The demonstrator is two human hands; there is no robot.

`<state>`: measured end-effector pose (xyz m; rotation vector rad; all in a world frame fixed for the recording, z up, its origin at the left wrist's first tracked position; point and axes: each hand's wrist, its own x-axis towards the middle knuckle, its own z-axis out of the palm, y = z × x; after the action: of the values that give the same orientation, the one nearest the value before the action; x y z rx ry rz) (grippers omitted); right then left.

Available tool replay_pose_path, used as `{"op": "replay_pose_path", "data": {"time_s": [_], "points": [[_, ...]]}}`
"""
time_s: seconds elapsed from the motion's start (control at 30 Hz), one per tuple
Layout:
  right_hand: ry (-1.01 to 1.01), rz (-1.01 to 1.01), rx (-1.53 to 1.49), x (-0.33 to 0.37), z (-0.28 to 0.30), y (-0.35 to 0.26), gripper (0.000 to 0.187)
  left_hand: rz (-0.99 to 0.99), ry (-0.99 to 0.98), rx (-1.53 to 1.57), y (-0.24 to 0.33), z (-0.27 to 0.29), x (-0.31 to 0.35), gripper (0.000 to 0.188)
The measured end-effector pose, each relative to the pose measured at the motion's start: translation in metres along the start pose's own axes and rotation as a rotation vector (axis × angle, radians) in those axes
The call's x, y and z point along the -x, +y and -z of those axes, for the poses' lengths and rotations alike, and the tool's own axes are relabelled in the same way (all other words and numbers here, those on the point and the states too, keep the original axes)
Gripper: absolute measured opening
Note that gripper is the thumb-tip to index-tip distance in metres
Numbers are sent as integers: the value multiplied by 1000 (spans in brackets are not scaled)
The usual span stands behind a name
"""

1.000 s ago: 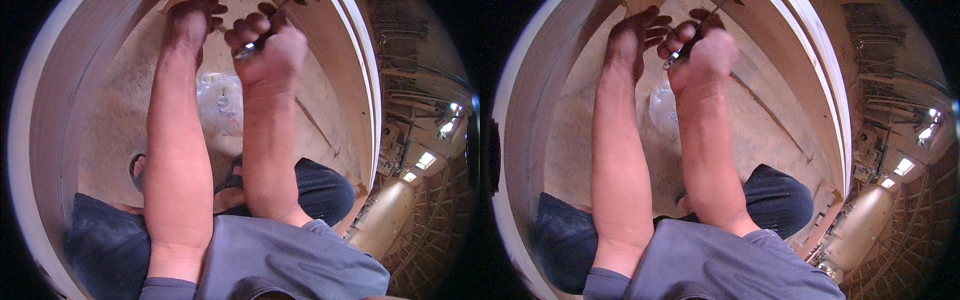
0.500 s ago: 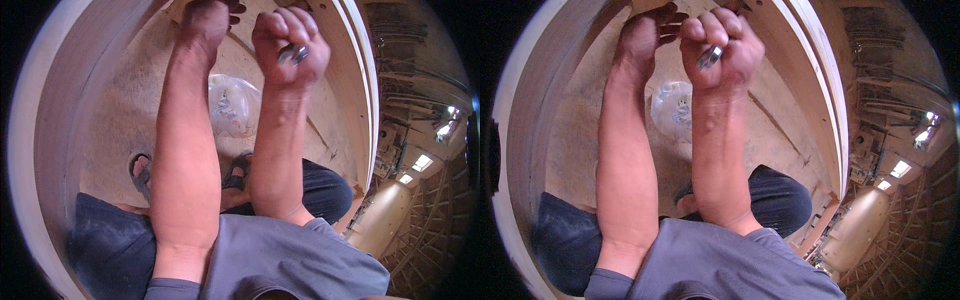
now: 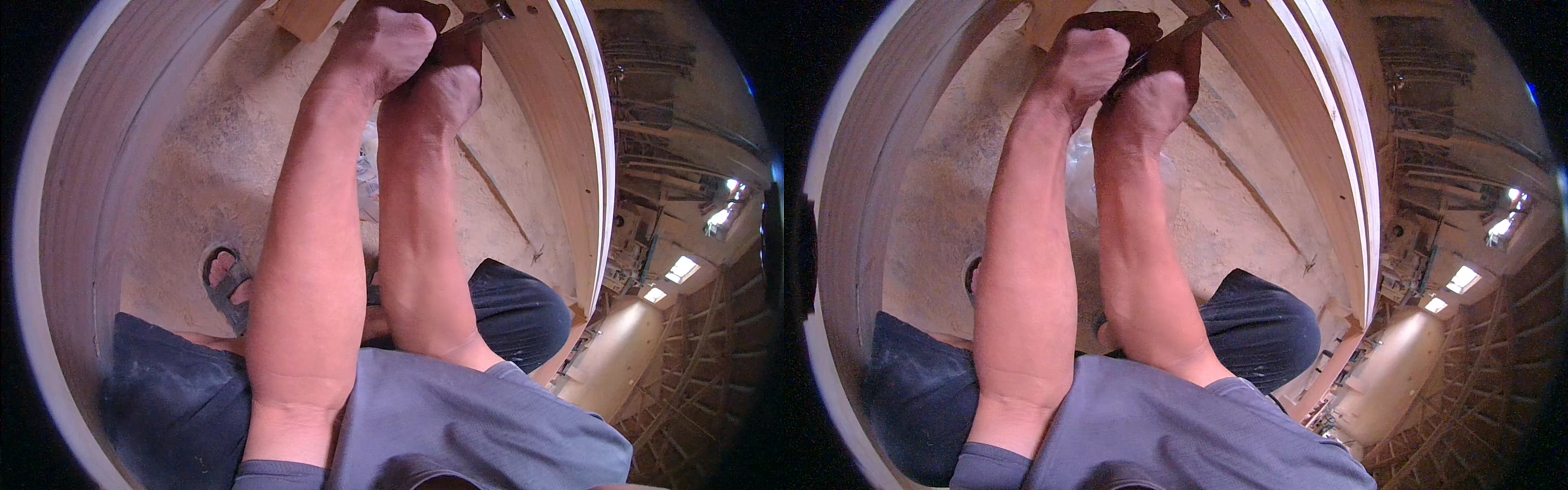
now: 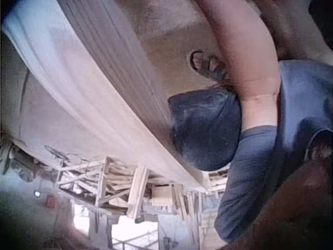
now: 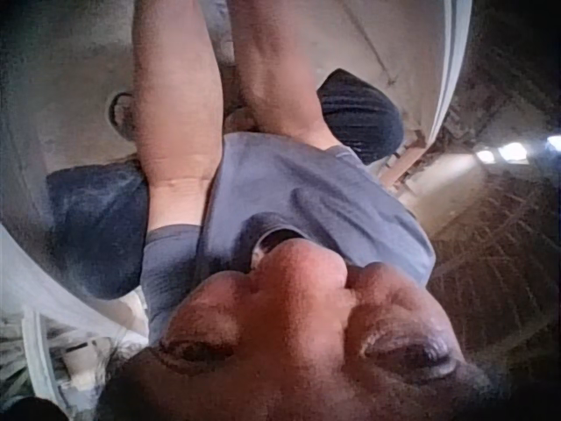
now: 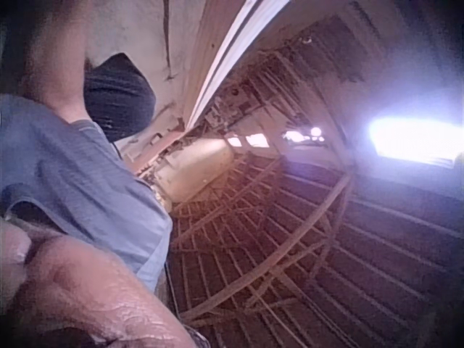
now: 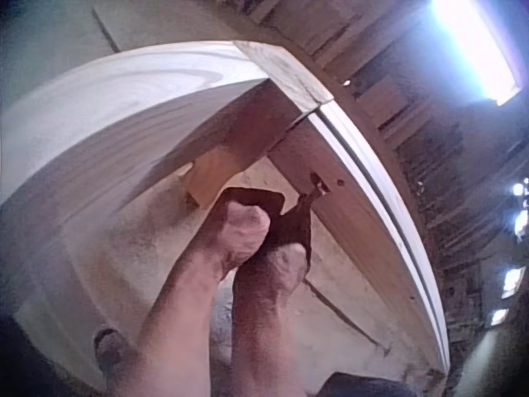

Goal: The person assembles a large wooden frame by fitting pieces together, applying glue, and tightening bolts using a wrench.

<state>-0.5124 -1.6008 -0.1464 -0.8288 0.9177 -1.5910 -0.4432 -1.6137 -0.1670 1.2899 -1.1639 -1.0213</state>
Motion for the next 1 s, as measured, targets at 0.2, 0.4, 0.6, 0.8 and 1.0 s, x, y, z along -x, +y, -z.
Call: {"op": "replay_pose_path", "data": {"time_s": [0.2,0.4,0.6,0.8,1.0], "points": [[-24,-81,-52,-5,-1,-5,20,-357,75,-509,4,-5,-2,18],[-56,-113,-105,-8,-2,-14,23,-538,8,-713,25,-7,3,9],[-78,-119,-134,-9,-5,-14,28,-628,134,-453,12,-14,0,13],[-127,-155,-239,-6,-11,-22,34,-508,94,-459,10,-19,1,10],[-370,-226,-499,-3,-24,-34,41,375,-8,576,54,34,9,20]]}}
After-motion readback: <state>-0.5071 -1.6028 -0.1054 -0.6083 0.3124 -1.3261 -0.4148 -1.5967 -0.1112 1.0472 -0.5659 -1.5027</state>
